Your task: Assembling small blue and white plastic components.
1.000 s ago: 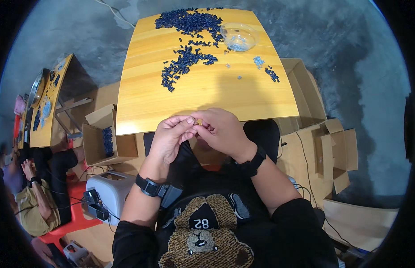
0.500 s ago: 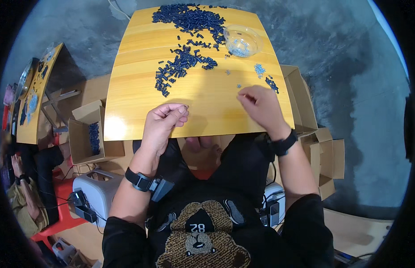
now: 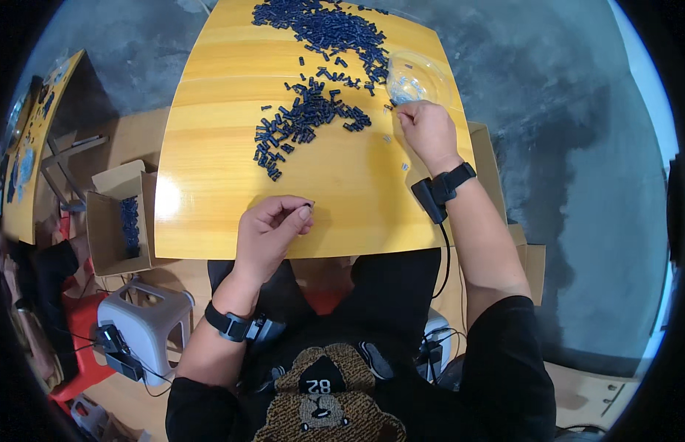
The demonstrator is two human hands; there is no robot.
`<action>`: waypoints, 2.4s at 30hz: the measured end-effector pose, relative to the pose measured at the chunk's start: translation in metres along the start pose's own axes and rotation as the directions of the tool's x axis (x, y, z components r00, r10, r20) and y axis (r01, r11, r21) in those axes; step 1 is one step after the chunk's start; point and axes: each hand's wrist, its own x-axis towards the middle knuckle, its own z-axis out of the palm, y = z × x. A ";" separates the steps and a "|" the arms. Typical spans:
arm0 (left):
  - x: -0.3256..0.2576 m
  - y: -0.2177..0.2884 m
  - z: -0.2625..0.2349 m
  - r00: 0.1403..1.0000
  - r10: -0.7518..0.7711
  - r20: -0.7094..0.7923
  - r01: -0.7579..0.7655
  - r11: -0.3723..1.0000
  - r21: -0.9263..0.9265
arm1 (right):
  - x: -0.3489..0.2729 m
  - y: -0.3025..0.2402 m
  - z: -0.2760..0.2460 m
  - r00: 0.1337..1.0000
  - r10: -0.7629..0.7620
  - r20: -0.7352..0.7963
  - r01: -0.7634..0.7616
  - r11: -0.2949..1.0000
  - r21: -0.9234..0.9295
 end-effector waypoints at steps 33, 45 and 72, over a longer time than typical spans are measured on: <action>0.006 0.003 -0.012 0.995 -0.081 0.061 0.093 0.970 -0.226 | 0.008 -0.016 0.009 0.984 -0.081 0.160 0.093 0.993 -0.075; 0.001 0.005 -0.009 0.999 -0.052 0.010 0.053 0.983 -0.176 | -0.009 0.009 0.000 0.979 0.156 0.130 -0.185 0.947 0.263; -0.063 0.013 0.008 0.989 -0.147 -0.033 0.141 0.980 -0.140 | -0.164 -0.075 -0.014 0.993 0.100 0.062 -0.117 0.848 0.517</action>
